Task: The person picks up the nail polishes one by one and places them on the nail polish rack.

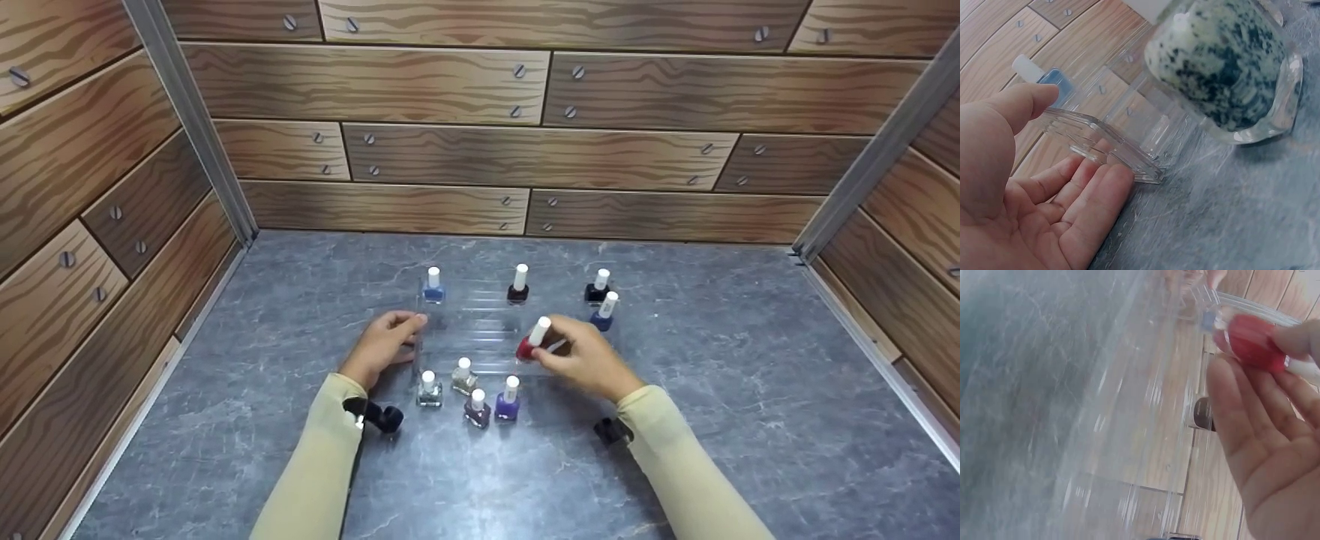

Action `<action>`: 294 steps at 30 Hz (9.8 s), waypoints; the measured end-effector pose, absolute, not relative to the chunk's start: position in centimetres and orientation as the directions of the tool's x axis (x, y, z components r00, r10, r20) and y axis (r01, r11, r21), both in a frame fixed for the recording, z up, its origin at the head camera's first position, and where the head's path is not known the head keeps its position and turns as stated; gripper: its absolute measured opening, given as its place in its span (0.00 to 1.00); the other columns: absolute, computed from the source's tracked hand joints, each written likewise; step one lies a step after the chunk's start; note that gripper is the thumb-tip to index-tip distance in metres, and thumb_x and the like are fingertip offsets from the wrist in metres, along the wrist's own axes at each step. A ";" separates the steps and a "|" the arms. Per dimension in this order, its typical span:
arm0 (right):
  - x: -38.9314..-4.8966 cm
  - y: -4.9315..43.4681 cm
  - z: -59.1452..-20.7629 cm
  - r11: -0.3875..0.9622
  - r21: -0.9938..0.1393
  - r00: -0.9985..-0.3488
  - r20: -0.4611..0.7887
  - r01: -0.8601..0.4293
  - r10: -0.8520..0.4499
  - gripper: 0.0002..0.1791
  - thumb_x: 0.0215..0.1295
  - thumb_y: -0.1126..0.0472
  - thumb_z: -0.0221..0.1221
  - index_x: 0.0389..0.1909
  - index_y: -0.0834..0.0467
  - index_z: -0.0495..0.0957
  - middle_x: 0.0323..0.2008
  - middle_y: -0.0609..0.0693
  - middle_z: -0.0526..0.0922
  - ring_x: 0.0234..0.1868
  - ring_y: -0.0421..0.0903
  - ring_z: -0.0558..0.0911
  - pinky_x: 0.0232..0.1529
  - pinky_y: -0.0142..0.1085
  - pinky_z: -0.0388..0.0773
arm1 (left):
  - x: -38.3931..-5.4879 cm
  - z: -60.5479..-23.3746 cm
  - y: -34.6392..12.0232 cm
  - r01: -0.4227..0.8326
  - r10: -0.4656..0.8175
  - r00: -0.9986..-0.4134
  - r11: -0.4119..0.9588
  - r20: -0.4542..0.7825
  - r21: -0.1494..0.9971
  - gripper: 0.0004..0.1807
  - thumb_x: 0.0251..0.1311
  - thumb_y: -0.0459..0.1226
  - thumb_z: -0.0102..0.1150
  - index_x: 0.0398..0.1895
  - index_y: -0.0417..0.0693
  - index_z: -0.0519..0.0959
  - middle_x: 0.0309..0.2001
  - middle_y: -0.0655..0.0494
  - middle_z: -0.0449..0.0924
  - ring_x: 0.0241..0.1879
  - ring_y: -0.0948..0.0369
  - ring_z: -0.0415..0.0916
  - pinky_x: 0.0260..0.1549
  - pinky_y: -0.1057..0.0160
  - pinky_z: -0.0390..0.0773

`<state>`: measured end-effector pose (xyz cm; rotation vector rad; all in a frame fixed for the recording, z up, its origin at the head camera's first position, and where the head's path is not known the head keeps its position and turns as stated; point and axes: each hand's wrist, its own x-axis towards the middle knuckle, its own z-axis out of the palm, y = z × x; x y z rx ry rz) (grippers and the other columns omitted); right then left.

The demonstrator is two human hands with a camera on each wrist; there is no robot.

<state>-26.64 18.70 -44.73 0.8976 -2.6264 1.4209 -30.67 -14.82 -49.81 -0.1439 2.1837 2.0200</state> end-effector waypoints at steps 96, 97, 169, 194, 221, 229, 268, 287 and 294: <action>-28.7 21.1 -43.5 0.596 -0.656 -0.886 0.379 -0.462 -0.268 0.08 0.67 0.70 0.65 0.45 0.64 0.83 0.42 0.57 0.87 0.43 0.51 0.85 0.48 0.46 0.87 | -30.9 -50.3 -14.8 -0.177 0.044 -0.983 0.075 -0.180 0.981 0.28 0.67 0.52 0.67 0.59 0.42 0.78 0.53 0.45 0.79 0.51 0.53 0.78 0.52 0.54 0.86; -28.4 21.3 -43.5 0.604 -0.648 -0.884 0.389 -0.463 -0.260 0.07 0.66 0.70 0.65 0.44 0.64 0.84 0.41 0.55 0.87 0.42 0.50 0.85 0.47 0.45 0.87 | -30.9 -50.3 -14.8 -0.178 0.043 -0.982 0.074 -0.182 0.981 0.28 0.67 0.52 0.67 0.59 0.42 0.78 0.53 0.45 0.79 0.51 0.53 0.78 0.52 0.54 0.86; -24.9 17.0 -46.7 0.391 -0.707 -0.671 0.157 -0.589 -0.724 0.11 0.68 0.59 0.68 0.46 0.59 0.82 0.47 0.52 0.86 0.50 0.46 0.83 0.57 0.48 0.83 | -30.6 -50.4 -14.7 -0.168 0.017 -0.985 0.064 -0.169 0.984 0.26 0.67 0.51 0.67 0.57 0.41 0.79 0.50 0.47 0.79 0.49 0.54 0.76 0.49 0.55 0.87; -25.0 17.3 -46.6 0.573 -0.578 -0.757 0.127 -0.582 -0.641 0.09 0.65 0.52 0.70 0.35 0.48 0.79 0.35 0.39 0.80 0.38 0.46 0.80 0.42 0.40 0.80 | -30.7 -50.1 -14.7 -0.177 0.031 -0.983 0.060 -0.179 0.982 0.25 0.68 0.50 0.67 0.57 0.41 0.79 0.52 0.46 0.78 0.51 0.53 0.76 0.53 0.53 0.86; -25.0 17.8 -46.3 0.605 -0.571 -0.774 0.087 -0.555 -0.627 0.12 0.62 0.54 0.73 0.38 0.49 0.79 0.33 0.39 0.81 0.34 0.40 0.78 0.38 0.34 0.79 | -30.5 -50.1 -14.6 -0.165 0.027 -0.986 0.059 -0.167 0.984 0.25 0.67 0.50 0.67 0.56 0.41 0.79 0.50 0.48 0.78 0.50 0.53 0.76 0.50 0.55 0.87; -24.9 18.4 -46.2 0.606 -0.533 -0.745 0.073 -0.591 -0.663 0.08 0.67 0.53 0.69 0.41 0.48 0.80 0.42 0.42 0.83 0.45 0.45 0.81 0.52 0.46 0.81 | -30.5 -50.0 -14.6 -0.162 0.035 -0.986 0.062 -0.165 0.985 0.25 0.68 0.50 0.67 0.57 0.40 0.79 0.51 0.46 0.78 0.50 0.53 0.76 0.51 0.54 0.87; -26.3 13.3 -40.1 0.485 -0.769 -0.890 0.232 -0.415 -0.394 0.08 0.68 0.56 0.68 0.45 0.53 0.83 0.39 0.49 0.86 0.37 0.50 0.84 0.39 0.41 0.86 | -30.6 -49.8 -14.9 -0.166 0.043 -0.985 0.036 -0.168 0.985 0.26 0.68 0.50 0.66 0.58 0.40 0.78 0.54 0.43 0.79 0.50 0.53 0.78 0.52 0.55 0.86; -30.3 6.8 -40.5 0.648 -0.648 -0.907 0.183 -0.401 -0.378 0.05 0.70 0.63 0.65 0.35 0.55 0.79 0.40 0.50 0.87 0.44 0.48 0.85 0.50 0.41 0.85 | -30.7 -49.6 -14.4 -0.183 0.062 -0.981 0.052 -0.186 0.982 0.26 0.69 0.51 0.66 0.58 0.41 0.78 0.52 0.44 0.80 0.48 0.54 0.79 0.48 0.57 0.87; -31.2 5.6 -41.3 0.714 -0.560 -0.904 0.189 -0.421 -0.384 0.05 0.68 0.62 0.66 0.35 0.56 0.79 0.36 0.51 0.86 0.38 0.48 0.82 0.44 0.42 0.84 | -30.7 -49.6 -14.6 -0.189 0.053 -0.980 0.026 -0.190 0.982 0.25 0.70 0.51 0.63 0.57 0.41 0.79 0.51 0.44 0.81 0.47 0.54 0.81 0.45 0.59 0.88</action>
